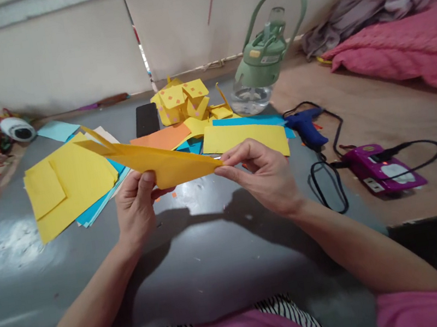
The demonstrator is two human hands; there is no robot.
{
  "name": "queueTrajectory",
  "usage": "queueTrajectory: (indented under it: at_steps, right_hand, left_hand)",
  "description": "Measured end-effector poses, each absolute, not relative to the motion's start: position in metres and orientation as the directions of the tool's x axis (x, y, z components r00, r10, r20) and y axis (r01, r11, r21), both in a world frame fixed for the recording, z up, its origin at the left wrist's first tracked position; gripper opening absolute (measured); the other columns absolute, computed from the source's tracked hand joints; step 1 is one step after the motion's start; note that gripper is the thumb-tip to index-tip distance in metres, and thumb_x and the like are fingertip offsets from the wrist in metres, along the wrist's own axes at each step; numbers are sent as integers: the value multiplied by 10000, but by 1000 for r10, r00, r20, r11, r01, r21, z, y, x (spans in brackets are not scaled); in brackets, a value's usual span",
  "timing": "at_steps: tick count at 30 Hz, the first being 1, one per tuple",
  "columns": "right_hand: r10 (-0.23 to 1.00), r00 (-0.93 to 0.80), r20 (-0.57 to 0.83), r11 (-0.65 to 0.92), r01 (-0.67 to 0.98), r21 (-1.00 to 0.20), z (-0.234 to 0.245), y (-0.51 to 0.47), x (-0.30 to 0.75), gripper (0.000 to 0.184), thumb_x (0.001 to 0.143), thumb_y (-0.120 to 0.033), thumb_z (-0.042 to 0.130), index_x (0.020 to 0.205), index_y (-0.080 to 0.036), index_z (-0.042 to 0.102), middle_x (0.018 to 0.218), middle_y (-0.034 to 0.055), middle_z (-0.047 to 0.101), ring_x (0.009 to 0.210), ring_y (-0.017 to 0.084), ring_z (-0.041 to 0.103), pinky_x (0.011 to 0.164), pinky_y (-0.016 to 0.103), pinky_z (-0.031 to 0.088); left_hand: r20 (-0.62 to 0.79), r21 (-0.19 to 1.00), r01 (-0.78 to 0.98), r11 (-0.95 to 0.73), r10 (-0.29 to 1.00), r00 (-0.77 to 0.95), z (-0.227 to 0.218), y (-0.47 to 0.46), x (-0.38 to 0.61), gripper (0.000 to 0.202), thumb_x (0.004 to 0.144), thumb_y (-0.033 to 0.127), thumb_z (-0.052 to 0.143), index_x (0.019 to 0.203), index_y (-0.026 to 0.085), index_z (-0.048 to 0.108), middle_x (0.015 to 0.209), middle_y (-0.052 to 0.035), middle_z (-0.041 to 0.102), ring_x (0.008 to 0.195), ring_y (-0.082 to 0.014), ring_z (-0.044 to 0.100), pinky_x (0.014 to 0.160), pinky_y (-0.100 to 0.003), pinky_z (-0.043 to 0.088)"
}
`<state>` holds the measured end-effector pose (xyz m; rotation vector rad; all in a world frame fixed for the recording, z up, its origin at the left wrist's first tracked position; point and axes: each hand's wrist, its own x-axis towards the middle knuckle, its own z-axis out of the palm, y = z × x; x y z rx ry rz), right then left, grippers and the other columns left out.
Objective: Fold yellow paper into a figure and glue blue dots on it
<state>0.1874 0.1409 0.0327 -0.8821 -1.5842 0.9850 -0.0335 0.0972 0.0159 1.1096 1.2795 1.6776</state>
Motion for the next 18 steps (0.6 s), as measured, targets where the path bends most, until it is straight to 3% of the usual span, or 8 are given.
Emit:
queueTrajectory:
  at_steps: [3,7,11,15,18]
  right_hand:
    - [914,-229,336,356,52,-933,37,141,188,341,720,-486,866,865,-263,653,867,-1,663,858,186,628,873,366,527]
    - [893,-361,268,293,13,-956,42,139,187,578,655,-443,916,1137,-283,640,967,-4,688,906,186,648,864,336,526]
    - [855,-462,236,302,73,-951,39,132,183,391,682,-394,898,990,-271,693,925,-12,694,801,170,622,760,317,513]
    - [848,-499,182,177,-58,-982,27,126,176,303,692,-365,883,889,-279,669,874,-31,658,760,157,598,696,304,508]
    - [846,-518,121,106,-59,-993,23,125,172,275,680,-335,886,824,-273,661,819,-38,625,752,153,585,686,301,502]
  left_hand:
    - [188,970,-81,-228,922,-340,15,99,-34,317,861,534,706,848,220,666,810,34,667,708,-109,684,703,-270,641]
    - [183,962,-132,-238,925,-333,13,97,-32,325,816,531,755,840,215,681,782,35,684,640,-99,669,652,-244,635]
    - [168,954,-182,-237,930,-327,10,92,-23,347,760,528,808,792,205,687,747,42,700,591,-86,668,617,-218,631]
    - [148,954,-203,-222,934,-327,8,86,-16,384,711,558,835,760,205,693,708,43,720,560,-112,688,610,-259,652]
    - [156,949,-213,-231,936,-317,8,82,-15,354,722,549,834,765,214,727,763,16,770,575,-137,714,585,-262,652]
